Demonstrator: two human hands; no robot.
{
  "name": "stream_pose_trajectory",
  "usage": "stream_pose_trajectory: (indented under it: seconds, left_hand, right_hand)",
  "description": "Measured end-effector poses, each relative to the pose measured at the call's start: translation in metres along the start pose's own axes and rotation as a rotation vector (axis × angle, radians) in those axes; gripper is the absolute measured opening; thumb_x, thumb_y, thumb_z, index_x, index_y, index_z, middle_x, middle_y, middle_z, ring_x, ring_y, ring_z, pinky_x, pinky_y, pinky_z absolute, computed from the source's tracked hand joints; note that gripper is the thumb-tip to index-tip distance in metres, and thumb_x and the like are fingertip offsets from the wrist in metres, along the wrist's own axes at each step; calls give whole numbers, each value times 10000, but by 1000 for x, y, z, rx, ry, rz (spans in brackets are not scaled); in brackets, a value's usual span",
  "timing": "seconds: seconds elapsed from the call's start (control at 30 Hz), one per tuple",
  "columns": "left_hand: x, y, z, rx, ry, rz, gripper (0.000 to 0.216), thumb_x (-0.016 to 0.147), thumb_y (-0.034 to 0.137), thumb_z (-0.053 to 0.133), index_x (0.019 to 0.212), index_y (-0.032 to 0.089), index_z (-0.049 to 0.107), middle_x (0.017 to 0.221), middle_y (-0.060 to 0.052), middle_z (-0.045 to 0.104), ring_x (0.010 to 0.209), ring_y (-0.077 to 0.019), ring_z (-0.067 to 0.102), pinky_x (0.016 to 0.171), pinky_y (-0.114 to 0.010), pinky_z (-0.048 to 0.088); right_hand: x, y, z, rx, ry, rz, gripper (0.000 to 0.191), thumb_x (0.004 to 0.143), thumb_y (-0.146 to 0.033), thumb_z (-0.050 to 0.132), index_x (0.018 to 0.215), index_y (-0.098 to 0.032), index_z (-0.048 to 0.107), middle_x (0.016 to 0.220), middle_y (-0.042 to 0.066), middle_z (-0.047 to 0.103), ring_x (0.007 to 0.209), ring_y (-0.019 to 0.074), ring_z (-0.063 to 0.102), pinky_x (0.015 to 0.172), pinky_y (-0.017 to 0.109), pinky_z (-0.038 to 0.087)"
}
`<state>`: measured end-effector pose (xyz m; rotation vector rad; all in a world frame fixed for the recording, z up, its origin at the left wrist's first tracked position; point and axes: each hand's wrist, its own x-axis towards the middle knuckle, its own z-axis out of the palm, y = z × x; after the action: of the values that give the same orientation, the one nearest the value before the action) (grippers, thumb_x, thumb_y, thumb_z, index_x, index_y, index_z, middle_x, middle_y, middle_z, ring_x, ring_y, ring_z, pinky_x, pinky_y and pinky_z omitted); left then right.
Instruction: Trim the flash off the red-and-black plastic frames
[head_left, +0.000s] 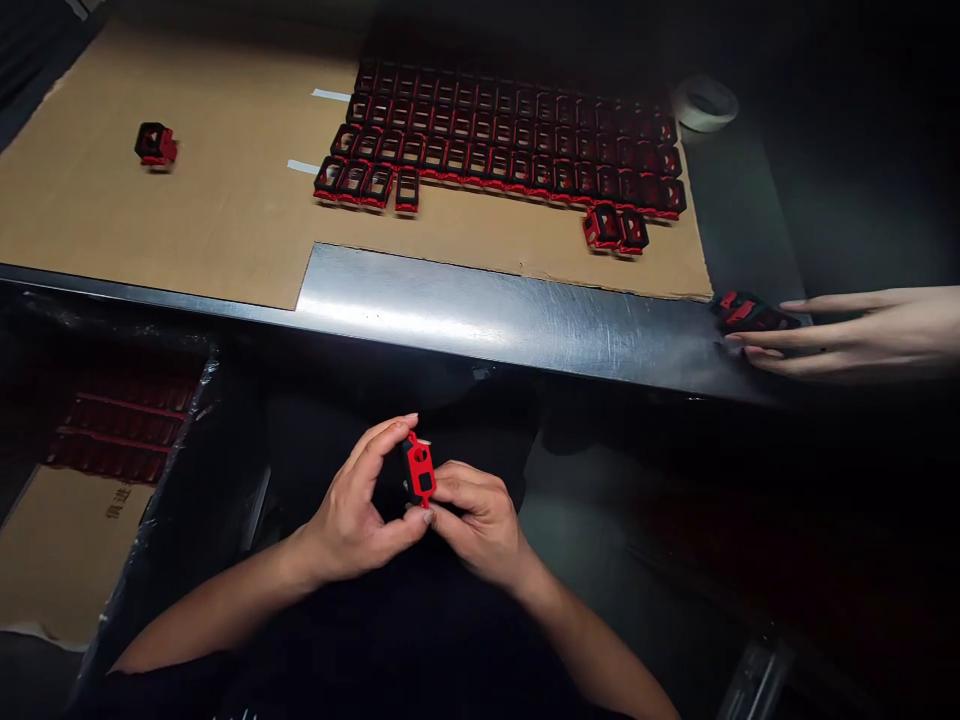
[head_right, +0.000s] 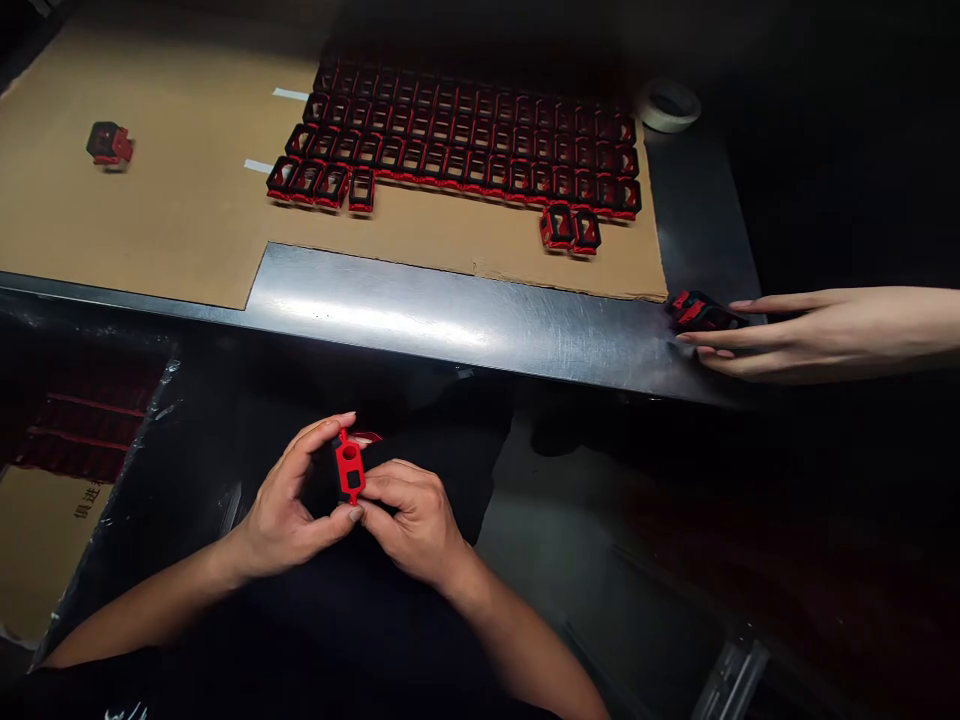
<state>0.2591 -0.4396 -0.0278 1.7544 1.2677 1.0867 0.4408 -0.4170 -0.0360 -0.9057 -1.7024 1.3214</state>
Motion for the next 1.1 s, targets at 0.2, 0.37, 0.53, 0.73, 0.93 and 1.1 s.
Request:
stream_pose_trajectory:
  seconds: [0.2, 0.37, 0.53, 0.73, 0.93, 1.1]
  left_hand:
    - [-3, -2, 2, -67, 6, -20, 797, 799, 120, 705, 1502, 249, 351, 1459, -175, 481, 1324, -335, 556, 1062, -547, 533]
    - [-4, -3, 2, -78, 26, -21, 780, 792, 99, 690, 1484, 244, 359, 1453, -182, 462, 1347, -342, 527, 1035, -549, 551]
    - [-6, -6, 5, 37, 51, 53, 786, 805, 105, 692, 1497, 245, 346, 1433, -183, 459, 1314, -306, 544, 992, -501, 587]
    - [-13, -22, 17, 123, 154, 224, 1034, 818, 115, 724, 1605, 164, 55, 1392, -244, 512, 1261, -281, 594, 951, -429, 610]
    - [-14, -32, 20, 198, 215, 354, 1147, 771, 47, 743, 1604, 179, -35, 1373, -233, 555, 1241, -246, 604, 936, -408, 605]
    - [-10, -31, 16, 205, 196, 395, 1183, 756, 23, 731, 1596, 312, -49, 1308, -144, 633, 1113, -216, 663, 849, -406, 625]
  right_hand:
    - [1, -1, -5, 2, -62, 24, 255, 857, -92, 689, 1010, -267, 795, 898, 46, 779, 793, 188, 716, 742, 316, 569]
    - [2, -2, -19, 112, -25, 182, 231, 887, -143, 671, 1067, -254, 767, 1007, 58, 771, 903, 193, 737, 824, 327, 581]
    - [7, -11, -16, 253, 36, 291, 332, 863, -226, 737, 1190, -260, 688, 1001, 41, 771, 892, 183, 743, 746, 284, 598]
    - [14, -19, -1, 6, 79, 204, 393, 763, -228, 828, 1133, -230, 693, 943, 32, 761, 778, 168, 720, 661, 267, 589]
    - [12, -15, 0, -33, 104, 162, 336, 774, -206, 819, 1091, -232, 712, 902, 26, 760, 681, 143, 683, 619, 265, 579]
    - [8, -10, -5, 160, 70, 245, 328, 805, -200, 776, 1126, -255, 732, 947, 35, 752, 745, 160, 692, 674, 291, 587]
